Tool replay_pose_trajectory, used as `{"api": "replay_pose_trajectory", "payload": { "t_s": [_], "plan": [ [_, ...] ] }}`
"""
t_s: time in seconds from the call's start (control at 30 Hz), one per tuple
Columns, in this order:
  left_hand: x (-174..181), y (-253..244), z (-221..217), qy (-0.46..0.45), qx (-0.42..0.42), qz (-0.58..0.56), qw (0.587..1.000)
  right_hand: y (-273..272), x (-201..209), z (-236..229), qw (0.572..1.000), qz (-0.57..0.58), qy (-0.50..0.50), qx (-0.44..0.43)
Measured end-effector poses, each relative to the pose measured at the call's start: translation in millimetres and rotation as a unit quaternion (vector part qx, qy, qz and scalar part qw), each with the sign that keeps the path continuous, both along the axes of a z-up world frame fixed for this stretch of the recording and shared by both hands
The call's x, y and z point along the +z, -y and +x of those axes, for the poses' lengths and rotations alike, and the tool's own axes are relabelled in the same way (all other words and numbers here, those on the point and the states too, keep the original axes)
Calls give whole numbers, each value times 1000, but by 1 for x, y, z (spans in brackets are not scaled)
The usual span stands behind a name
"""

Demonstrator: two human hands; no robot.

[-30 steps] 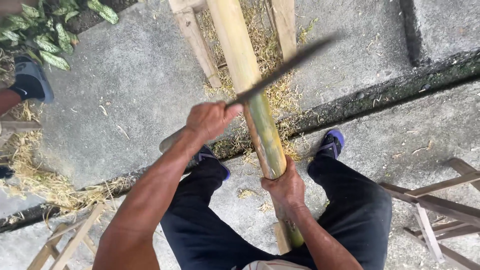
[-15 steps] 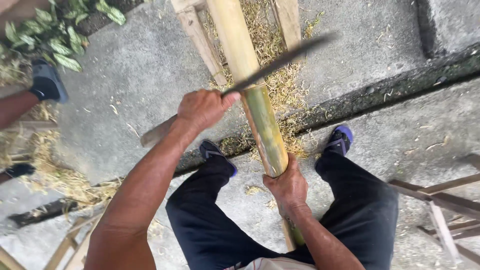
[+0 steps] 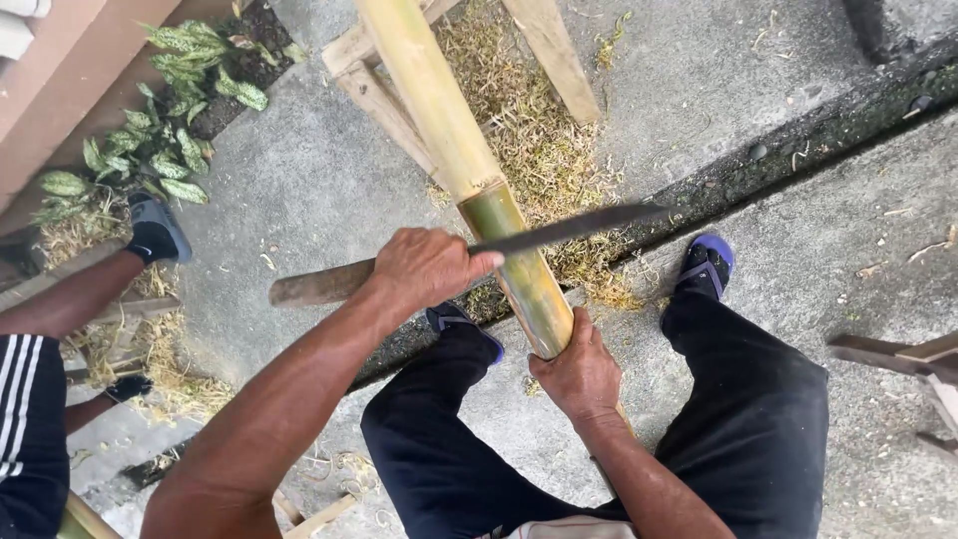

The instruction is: The recorder is using a machete to shave and shape a long piece of bamboo supported on a wooden stand.

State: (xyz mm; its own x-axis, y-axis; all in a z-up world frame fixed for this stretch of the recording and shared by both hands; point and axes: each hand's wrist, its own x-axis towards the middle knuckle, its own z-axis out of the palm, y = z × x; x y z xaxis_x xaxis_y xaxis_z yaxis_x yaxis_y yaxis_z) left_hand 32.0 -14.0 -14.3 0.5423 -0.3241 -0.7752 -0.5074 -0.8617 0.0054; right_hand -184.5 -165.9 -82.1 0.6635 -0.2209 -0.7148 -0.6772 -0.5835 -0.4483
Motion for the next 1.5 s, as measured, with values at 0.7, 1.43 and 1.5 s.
{"api": "replay_pose_trajectory", "payload": {
  "t_s": [0.7, 1.43, 1.5],
  "plan": [
    [-33, -32, 20, 74, 68, -82, 992, 0, 7, 3, 999, 9, -39, 12],
    [-22, -23, -5, 72, 21, -158, 985, 17, -3, 21, 970, 229, -46, -64],
    [-5, -22, 12, 31, 7, -70, 997, 9, 18, 28, 985, 115, -131, -7]
  ]
}}
